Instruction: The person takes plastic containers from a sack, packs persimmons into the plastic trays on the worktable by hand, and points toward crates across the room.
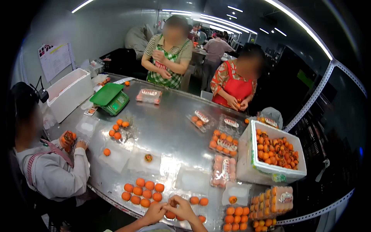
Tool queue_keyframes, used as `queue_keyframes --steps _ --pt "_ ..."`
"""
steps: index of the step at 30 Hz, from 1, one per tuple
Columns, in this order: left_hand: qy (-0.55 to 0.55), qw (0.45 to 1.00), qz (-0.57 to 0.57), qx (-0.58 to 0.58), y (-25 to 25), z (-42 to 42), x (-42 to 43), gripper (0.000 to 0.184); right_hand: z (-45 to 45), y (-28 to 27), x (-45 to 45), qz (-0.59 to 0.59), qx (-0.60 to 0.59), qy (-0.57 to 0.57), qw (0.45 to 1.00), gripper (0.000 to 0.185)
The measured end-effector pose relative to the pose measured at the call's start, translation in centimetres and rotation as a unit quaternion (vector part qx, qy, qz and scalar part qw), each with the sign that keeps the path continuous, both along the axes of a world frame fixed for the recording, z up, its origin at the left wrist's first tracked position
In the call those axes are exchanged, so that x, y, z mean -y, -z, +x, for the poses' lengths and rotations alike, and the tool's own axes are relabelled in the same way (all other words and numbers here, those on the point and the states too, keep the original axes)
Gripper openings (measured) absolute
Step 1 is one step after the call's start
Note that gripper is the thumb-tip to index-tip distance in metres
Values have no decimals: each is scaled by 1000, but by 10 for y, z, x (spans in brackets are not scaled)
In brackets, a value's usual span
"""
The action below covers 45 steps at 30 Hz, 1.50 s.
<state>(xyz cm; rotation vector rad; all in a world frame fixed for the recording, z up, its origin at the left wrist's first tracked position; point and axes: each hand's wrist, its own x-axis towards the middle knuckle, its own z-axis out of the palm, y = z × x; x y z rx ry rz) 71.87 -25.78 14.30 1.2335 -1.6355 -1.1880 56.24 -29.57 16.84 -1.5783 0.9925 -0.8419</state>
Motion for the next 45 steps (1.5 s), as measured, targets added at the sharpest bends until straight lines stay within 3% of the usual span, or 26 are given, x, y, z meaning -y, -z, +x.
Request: queue_keyframes --steps 6,9,12,18,24,33,45 --pt "-50 995 -76 32 0 3 -27 21 3 -5 -18 51 -21 -36 998 29" --pt "-37 995 -72 54 -16 3 -33 20 -1 -8 -27 93 -18 -44 995 29" --pt "-40 993 -82 73 -15 -1 -41 17 -4 2 -34 41 -2 -33 999 28" --pt "-30 992 -81 90 -18 -7 -42 13 -12 1 -43 60 -14 -23 998 29" --pt "-10 995 -87 48 -22 -13 -36 13 -20 5 -41 109 4 -34 993 27" --pt "18 1000 16 -8 -11 -18 -27 20 -17 -7 -38 166 60 24 984 26" --pt "23 997 62 -50 -5 -16 -24 21 -16 1 -32 112 49 10 992 23"
